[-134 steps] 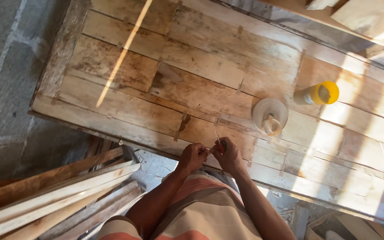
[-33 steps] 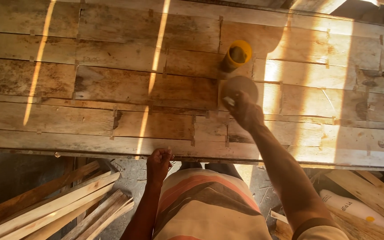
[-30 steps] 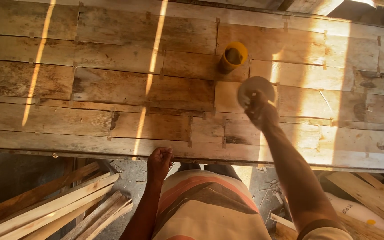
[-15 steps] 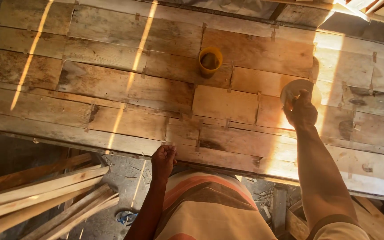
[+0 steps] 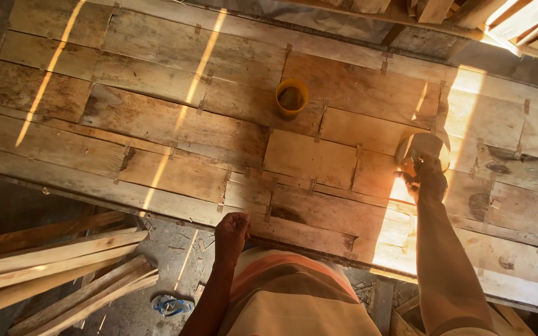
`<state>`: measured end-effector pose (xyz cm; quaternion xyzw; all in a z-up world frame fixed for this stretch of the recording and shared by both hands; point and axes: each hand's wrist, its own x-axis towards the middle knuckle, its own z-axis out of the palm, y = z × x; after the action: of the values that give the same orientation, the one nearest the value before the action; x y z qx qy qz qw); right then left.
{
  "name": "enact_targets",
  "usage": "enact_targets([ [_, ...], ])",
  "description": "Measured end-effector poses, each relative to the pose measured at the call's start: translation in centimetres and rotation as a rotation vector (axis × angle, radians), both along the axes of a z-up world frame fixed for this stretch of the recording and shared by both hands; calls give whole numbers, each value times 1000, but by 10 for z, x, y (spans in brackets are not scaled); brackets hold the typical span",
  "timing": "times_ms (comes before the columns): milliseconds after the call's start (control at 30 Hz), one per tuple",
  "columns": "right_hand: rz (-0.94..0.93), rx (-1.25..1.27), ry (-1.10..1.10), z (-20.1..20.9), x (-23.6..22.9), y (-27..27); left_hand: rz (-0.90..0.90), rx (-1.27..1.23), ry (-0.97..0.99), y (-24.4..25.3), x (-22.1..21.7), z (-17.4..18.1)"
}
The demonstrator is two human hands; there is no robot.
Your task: Apply strips of tape to a wooden surface and cut them with a utility knife.
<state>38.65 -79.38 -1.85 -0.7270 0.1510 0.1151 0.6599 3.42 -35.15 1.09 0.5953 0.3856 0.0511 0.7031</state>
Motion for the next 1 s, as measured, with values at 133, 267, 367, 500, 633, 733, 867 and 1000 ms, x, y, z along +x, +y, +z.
enact_targets([
  [133, 386, -1305, -271, 62, -21, 36, 6, -39, -42, 13, 13, -7],
  [267, 238, -1212, -283, 74, -26, 56, -31, -21, -24, 25, 33, 5],
  [367, 152, -1196, -481, 68, -29, 80, -39, -41, -73, 31, 36, -6],
  [500, 170, -850, -633, 76, -31, 146, -73, -26, -87, 36, 38, -6],
  [633, 265, -674, -574, 118, -34, 242, -93, -6, -92, 43, 37, -8],
  [733, 363, -617, -631, 132, -31, 293, -94, -5, 0, 47, 38, -2],
  [867, 453, -605, -605, 150, -17, 341, -71, -37, 23, 54, 33, -6],
  [1000, 564, -775, -600, 142, 0, 361, -37, -56, -16, 61, 22, -21],
])
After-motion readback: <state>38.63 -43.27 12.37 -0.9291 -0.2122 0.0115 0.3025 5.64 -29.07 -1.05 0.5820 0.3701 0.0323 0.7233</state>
